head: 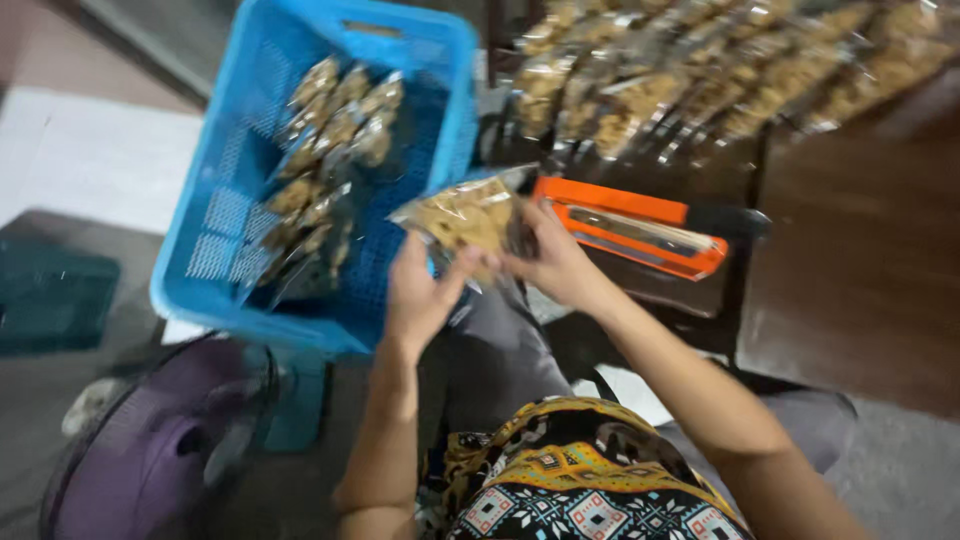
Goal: The person sits on the floor and repeatedly picks up clear plastic bags filled with snacks, seals them using an orange handheld heat sealer, and places the sealed bags into a blue plastic basket. The person continues this process for multiple bags throughout the clip.
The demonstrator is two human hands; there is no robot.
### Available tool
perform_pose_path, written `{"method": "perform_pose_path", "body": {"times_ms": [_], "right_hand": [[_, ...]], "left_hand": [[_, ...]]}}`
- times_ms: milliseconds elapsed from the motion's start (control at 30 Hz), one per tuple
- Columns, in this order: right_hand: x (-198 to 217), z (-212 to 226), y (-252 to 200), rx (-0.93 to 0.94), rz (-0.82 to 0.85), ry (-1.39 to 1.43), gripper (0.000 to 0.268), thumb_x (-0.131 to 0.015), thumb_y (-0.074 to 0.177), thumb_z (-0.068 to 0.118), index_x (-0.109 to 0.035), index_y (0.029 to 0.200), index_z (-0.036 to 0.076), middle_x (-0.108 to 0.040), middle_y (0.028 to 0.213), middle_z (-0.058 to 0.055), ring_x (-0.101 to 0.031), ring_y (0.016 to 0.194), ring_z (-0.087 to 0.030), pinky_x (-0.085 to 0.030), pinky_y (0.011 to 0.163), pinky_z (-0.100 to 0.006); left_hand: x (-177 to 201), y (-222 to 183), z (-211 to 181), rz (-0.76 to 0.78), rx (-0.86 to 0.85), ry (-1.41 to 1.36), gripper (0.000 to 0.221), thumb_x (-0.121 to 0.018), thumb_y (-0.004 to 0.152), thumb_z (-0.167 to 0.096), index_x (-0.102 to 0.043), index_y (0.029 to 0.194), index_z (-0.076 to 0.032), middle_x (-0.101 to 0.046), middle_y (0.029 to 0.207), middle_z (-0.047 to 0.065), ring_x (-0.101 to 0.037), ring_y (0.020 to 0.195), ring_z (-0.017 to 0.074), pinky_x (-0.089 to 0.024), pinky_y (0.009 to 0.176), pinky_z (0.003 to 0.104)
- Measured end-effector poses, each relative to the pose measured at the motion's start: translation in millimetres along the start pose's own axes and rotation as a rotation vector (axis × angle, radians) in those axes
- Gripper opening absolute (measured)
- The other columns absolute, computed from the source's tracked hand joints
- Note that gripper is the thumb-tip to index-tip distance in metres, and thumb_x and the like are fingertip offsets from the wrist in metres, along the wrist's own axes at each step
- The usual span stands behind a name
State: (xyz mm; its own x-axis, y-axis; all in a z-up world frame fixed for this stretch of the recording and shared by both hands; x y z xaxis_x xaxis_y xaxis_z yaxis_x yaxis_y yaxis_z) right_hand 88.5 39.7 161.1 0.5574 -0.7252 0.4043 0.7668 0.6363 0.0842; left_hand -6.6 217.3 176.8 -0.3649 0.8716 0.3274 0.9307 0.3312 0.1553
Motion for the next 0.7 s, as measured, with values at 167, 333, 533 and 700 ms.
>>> {"method": "perform_pose_path", "body": {"times_ms": [167, 333, 533, 700], "right_hand": [[-84.5, -16.7, 113.0, 0.200, 0.015, 0.148, 0.062, -0.081, 0.086, 0.010, -0.049, 0.138, -0.001, -0.046, 0.129, -0.014, -0.057, 0.111, -0.023, -0.052, 0.095, -0.033], [-180.8, -100.3, 185.9, 0.068, 0.043, 0.254, 0.063, -0.067, 0.077, -0.001, -0.055, 0.139, 0.002, -0.069, 0.125, -0.013, -0.068, 0.118, -0.026, -0.061, 0.089, -0.039], [-240.7, -181.4, 231.0, -0.506, -0.057, 0.141, 0.058, -0.082, 0.080, 0.010, -0.058, 0.132, 0.007, -0.069, 0.128, -0.014, -0.068, 0.115, -0.027, -0.054, 0.095, -0.035], [-262.3, -207.1, 256.2, -0.649, 0.087, -0.002, 0.066, -0.076, 0.078, 0.008, -0.049, 0.138, 0.002, -0.067, 0.128, -0.018, -0.067, 0.114, -0.030, -0.056, 0.094, -0.041]], "left_hand": [[71.6, 34.4, 1.9, -0.309, -0.096, 0.135, 0.057, -0.077, 0.093, -0.021, -0.057, 0.142, -0.001, -0.058, 0.144, 0.020, -0.058, 0.134, 0.0338, -0.045, 0.114, 0.044], [80.6, 66.6, 155.3, -0.328, 0.316, 0.498, 0.074, -0.082, 0.090, -0.039, -0.047, 0.142, 0.001, -0.044, 0.141, 0.033, -0.045, 0.128, 0.0506, -0.038, 0.108, 0.052], [31.8, 109.3, 353.0, -0.129, 0.582, 0.260, 0.084, -0.073, 0.097, -0.044, -0.031, 0.154, 0.000, -0.050, 0.147, 0.030, -0.050, 0.136, 0.0443, -0.042, 0.112, 0.050], [6.0, 137.4, 399.5, -0.275, 0.898, -0.334, 0.116, -0.086, 0.076, -0.036, -0.006, 0.151, 0.001, -0.047, 0.146, 0.016, -0.057, 0.129, 0.0296, -0.055, 0.100, 0.046]]}}
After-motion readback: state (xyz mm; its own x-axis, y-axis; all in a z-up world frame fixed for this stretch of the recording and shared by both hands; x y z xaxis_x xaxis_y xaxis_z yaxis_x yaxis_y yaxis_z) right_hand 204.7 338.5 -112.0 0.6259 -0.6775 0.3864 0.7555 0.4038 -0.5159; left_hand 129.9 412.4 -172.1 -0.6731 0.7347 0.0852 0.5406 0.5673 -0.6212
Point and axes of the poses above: each hand's wrist, its own y-axis towards the middle knuckle, its own x-axis out of the back of the hand, z = x × y, the point moved 6 cm from there along y, towards the middle knuckle
